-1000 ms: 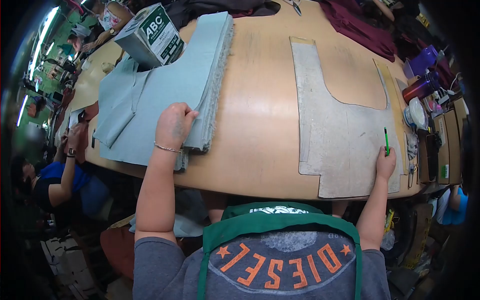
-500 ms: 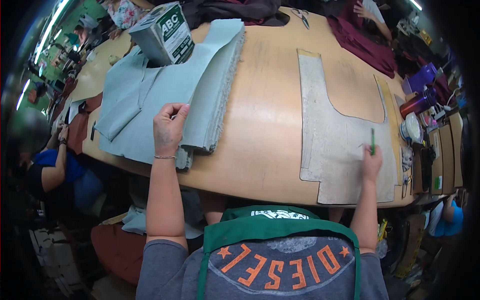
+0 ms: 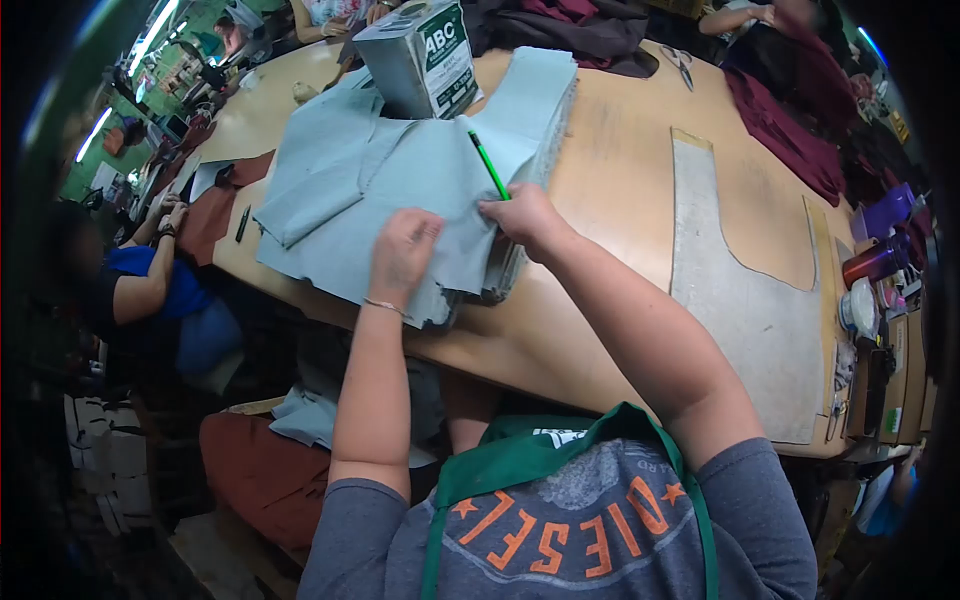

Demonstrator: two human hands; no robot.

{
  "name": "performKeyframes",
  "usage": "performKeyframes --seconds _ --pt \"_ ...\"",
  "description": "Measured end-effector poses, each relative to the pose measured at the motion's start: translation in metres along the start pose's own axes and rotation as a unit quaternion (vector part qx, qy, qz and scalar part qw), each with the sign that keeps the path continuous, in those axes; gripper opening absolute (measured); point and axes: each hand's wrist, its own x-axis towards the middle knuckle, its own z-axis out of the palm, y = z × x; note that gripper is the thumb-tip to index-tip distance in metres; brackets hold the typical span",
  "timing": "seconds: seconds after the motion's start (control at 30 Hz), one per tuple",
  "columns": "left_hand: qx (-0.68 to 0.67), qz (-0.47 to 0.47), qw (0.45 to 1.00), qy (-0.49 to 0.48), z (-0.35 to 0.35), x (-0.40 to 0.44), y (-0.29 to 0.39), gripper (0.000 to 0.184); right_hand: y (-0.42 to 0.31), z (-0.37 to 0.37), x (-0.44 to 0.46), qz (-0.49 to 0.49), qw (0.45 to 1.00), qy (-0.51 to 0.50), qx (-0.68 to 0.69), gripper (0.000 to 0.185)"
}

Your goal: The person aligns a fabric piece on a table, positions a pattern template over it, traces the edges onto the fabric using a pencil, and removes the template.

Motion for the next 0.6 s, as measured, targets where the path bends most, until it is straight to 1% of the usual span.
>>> performKeyframes --seconds 0.03,0.07,0.1,0.17,0.2,0.23,0.3,0.37,0.4,0.43,0.5,0.53,0.57,0.6 --pt "0.074 -0.035 0.997 0.007 -0.008 0.004 -0.023 0.028 0.004 0.000 0.002 -0.008 1.000 0.016 -0.012 0.028" --pt "0.177 -0.078 0.981 0.007 -0.015 0.006 -0.044 0.037 0.001 0.000 -0.005 -0.013 0.999 0.045 -0.025 0.025" --pt "0.276 -0.120 0.953 0.008 -0.021 0.011 -0.061 0.048 0.004 -0.001 -0.009 -0.019 0.999 0.041 -0.031 0.024" --pt "0.301 -0.266 0.914 -0.054 -0.038 0.034 -0.072 0.065 0.004 -0.002 -0.023 -0.032 0.998 0.034 -0.048 0.024" --pt "0.312 -0.271 0.910 -0.039 -0.041 0.043 -0.085 0.068 0.000 -0.004 -0.038 -0.047 0.997 0.039 -0.053 0.022" --pt "0.323 -0.275 0.905 -0.024 -0.044 0.052 -0.098 0.072 0.000 -0.006 -0.047 -0.037 0.998 0.036 -0.043 0.021" --pt "0.303 -0.305 0.903 -0.010 -0.050 0.072 -0.110 0.073 0.004 -0.015 -0.060 -0.019 0.999 0.032 -0.020 0.021" --pt "0.287 -0.333 0.898 -0.007 -0.056 0.091 -0.117 0.074 0.013 -0.029 -0.077 -0.042 0.999 0.025 0.002 0.020" --pt "0.309 -0.321 0.895 -0.010 -0.054 0.102 -0.148 0.073 0.017 -0.040 -0.087 -0.047 0.999 0.022 0.000 0.020" --pt "0.298 -0.330 0.895 -0.026 -0.057 0.110 -0.157 0.074 0.021 -0.052 -0.099 -0.051 0.999 0.018 -0.003 0.020" --pt "0.276 -0.351 0.893 -0.059 -0.058 0.119 -0.171 0.077 0.017 -0.081 -0.128 -0.041 0.998 0.035 0.042 0.020" --pt "0.275 -0.328 0.897 -0.113 -0.060 0.124 -0.188 0.081 0.023 -0.102 -0.141 -0.015 0.998 0.045 0.049 0.019" --pt "0.269 -0.329 0.897 -0.122 -0.062 0.124 -0.193 0.082 0.028 -0.122 -0.153 0.011 0.997 0.055 0.057 0.019" --pt "0.262 -0.331 0.897 -0.130 -0.063 0.124 -0.195 0.082 0.029 -0.133 -0.167 -0.003 0.985 0.120 0.124 0.019"
